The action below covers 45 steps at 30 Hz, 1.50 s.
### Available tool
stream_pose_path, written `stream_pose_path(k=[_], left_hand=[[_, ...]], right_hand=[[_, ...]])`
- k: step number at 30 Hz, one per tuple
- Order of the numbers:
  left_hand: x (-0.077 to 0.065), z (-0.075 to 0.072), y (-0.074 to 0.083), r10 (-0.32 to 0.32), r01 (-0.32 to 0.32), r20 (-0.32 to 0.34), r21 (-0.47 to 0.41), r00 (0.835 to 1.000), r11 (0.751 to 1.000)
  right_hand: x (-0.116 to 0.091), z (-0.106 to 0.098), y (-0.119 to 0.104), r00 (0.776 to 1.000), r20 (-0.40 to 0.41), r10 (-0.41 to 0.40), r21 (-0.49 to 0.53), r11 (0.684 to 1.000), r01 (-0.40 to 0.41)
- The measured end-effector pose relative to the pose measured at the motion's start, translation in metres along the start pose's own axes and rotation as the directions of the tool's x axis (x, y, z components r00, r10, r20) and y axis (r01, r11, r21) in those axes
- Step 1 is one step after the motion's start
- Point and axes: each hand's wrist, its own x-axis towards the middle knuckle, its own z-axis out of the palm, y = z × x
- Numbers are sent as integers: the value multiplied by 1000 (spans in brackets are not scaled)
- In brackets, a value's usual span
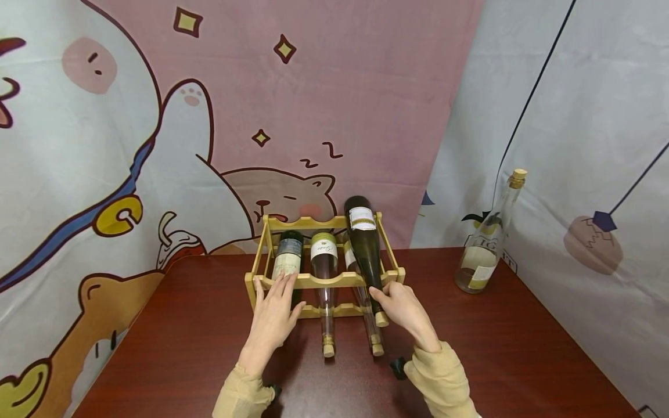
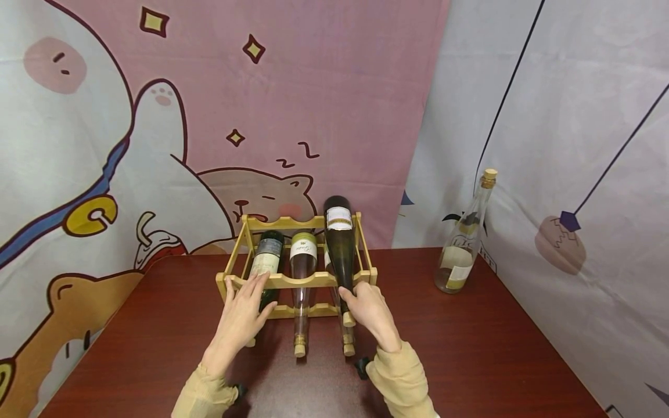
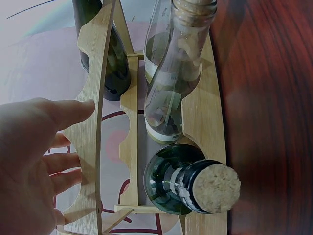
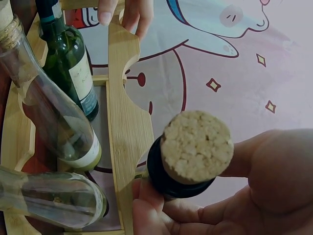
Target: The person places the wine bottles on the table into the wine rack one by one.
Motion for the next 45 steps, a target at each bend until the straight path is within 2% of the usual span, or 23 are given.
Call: stream_pose_path(k=[11, 18, 22, 25, 29, 32, 35, 36, 40, 45], left_hand=[[-1, 0, 0, -7, 7, 3, -12, 1000, 1000], [-1, 0, 0, -3, 3, 2, -13, 1000, 1000], [-1, 0, 0, -1, 1, 3, -2, 1000, 1000], [-2, 0, -1, 1, -1, 4, 2, 1000, 1000], [-2, 0, -1, 2, -2, 5, 0, 1000, 1000], [-2, 0, -1, 2, -2, 4, -1, 1000, 1000], [-2, 0, 0, 0, 0, 3, -5, 1000, 1000], [-2, 0, 0, -1, 1, 4, -5, 1000, 1000], [-1, 0, 0, -2, 2, 0, -7, 1000, 1000], [-1, 0, 0, 1, -1, -6, -5, 1000, 1000]], right_hand=[[0, -2, 0, 999, 31, 43, 23, 999, -44], [2, -6, 7, 998, 15, 53, 25, 998, -54], [6, -12, 17, 997, -56, 55, 6, 998, -55], [11, -19, 29, 983, -175, 50, -33, 998, -56], [18, -30, 53, 936, -350, 29, -48, 998, -49], [23, -37, 70, 881, -472, 25, -11, 999, -35], [27, -44, 83, 826, -562, 39, 41, 999, -20], [29, -46, 87, 806, -590, 44, 53, 998, -16], [35, -60, 101, 748, -660, 67, 88, 996, -12], [44, -82, 115, 670, -740, 68, 79, 997, -14]])
